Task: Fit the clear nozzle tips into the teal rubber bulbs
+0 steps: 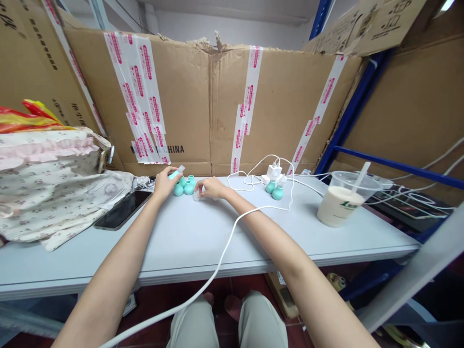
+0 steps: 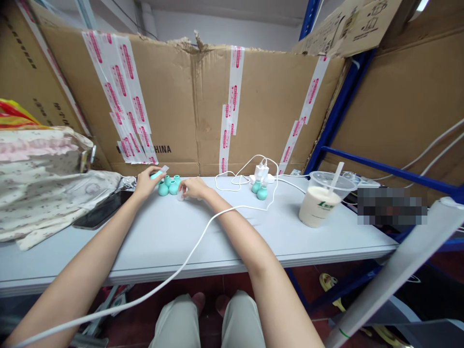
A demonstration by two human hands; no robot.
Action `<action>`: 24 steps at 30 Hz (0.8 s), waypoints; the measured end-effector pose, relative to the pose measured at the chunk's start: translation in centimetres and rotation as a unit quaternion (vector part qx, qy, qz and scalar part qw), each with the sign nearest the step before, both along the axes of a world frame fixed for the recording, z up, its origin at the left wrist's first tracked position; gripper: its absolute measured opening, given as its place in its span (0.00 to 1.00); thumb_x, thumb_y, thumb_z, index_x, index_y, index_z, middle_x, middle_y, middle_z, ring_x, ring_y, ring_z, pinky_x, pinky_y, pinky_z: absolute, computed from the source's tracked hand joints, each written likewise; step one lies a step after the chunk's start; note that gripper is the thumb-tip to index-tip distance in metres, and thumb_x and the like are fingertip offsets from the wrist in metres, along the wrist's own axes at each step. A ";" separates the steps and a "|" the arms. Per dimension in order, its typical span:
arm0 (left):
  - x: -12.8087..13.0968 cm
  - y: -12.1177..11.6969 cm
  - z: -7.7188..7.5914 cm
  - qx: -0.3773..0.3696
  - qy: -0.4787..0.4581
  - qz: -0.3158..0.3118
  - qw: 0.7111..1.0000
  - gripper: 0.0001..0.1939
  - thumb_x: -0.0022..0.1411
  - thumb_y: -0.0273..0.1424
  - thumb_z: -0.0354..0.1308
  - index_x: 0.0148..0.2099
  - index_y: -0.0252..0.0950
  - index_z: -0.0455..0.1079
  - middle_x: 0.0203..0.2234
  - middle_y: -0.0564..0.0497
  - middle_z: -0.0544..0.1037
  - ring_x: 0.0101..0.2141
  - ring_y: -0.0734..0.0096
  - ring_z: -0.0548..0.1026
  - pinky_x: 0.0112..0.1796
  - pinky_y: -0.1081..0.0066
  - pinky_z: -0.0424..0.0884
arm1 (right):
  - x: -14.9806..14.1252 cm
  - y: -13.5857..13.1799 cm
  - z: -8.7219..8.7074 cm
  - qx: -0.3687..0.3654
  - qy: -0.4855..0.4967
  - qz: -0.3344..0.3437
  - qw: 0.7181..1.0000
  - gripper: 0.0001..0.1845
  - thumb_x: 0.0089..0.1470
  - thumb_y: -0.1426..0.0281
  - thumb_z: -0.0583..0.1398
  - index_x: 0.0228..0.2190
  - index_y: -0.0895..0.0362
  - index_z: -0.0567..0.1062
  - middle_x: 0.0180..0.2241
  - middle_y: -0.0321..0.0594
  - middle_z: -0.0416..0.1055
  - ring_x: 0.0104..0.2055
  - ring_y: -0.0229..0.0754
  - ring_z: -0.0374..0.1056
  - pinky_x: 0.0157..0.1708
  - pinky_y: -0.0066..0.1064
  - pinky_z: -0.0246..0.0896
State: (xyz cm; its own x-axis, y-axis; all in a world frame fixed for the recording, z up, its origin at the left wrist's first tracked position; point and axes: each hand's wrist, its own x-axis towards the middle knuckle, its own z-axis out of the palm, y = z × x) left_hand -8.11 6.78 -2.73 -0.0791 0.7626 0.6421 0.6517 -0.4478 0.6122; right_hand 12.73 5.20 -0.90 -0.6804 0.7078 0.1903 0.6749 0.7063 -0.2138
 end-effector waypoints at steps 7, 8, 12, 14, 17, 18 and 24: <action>-0.1 0.3 -0.1 0.007 0.006 -0.005 1.000 0.17 0.49 0.41 0.56 0.39 0.36 0.71 0.33 0.48 0.78 0.36 0.65 0.74 0.40 0.70 0.67 | 0.5 -0.1 0.5 -0.007 0.028 -0.001 1.000 0.18 0.44 0.65 0.64 0.41 0.50 0.71 0.35 0.29 0.74 0.35 0.36 0.67 0.33 0.26 0.46; -0.1 0.3 -0.2 0.007 0.002 -0.005 1.000 0.18 0.49 0.41 0.56 0.39 0.36 0.71 0.32 0.48 0.78 0.36 0.65 0.74 0.39 0.70 0.67 | 0.8 -0.1 0.6 -0.004 0.040 -0.009 0.999 0.19 0.45 0.65 0.63 0.41 0.50 0.70 0.36 0.29 0.74 0.36 0.36 0.67 0.34 0.26 0.47; -0.1 0.4 -0.3 0.001 -0.004 -0.002 1.000 0.18 0.49 0.41 0.56 0.39 0.35 0.70 0.33 0.48 0.78 0.37 0.65 0.74 0.40 0.70 0.67 | 1.7 0.0 1.0 0.051 0.004 -0.071 0.996 0.12 0.48 0.65 0.61 0.38 0.51 0.73 0.38 0.34 0.73 0.42 0.40 0.64 0.37 0.29 0.46; -0.1 0.3 -0.2 -0.002 0.001 -0.003 1.000 0.18 0.49 0.41 0.56 0.39 0.35 0.70 0.33 0.48 0.78 0.37 0.65 0.74 0.40 0.70 0.67 | 1.5 -0.1 0.8 0.071 -0.066 -0.090 0.991 0.09 0.47 0.64 0.62 0.33 0.52 0.76 0.37 0.38 0.74 0.44 0.44 0.62 0.40 0.32 0.45; 0.0 0.2 0.0 -0.002 0.007 -0.002 1.000 0.18 0.49 0.42 0.57 0.39 0.36 0.71 0.33 0.48 0.78 0.37 0.65 0.74 0.40 0.69 0.67 | 0.6 -0.2 0.0 0.085 -0.143 -0.095 0.981 0.08 0.44 0.63 0.63 0.28 0.53 0.78 0.36 0.43 0.74 0.45 0.48 0.61 0.43 0.36 0.43; 0.0 0.1 0.1 -0.002 0.007 0.000 1.000 0.17 0.49 0.41 0.57 0.39 0.36 0.71 0.34 0.48 0.77 0.37 0.64 0.74 0.40 0.69 0.67 | 0.2 -0.2 -0.2 0.094 -0.153 -0.095 0.979 0.09 0.44 0.63 0.63 0.28 0.54 0.78 0.37 0.44 0.74 0.45 0.48 0.61 0.44 0.37 0.43; 0.2 -0.2 0.4 -0.008 0.010 0.004 1.000 0.17 0.49 0.42 0.57 0.39 0.36 0.71 0.34 0.48 0.77 0.37 0.64 0.74 0.40 0.70 0.67 | -1.1 -0.3 -1.0 0.150 -0.150 -0.111 0.971 0.09 0.47 0.66 0.62 0.31 0.58 0.77 0.39 0.47 0.73 0.44 0.49 0.62 0.45 0.39 0.43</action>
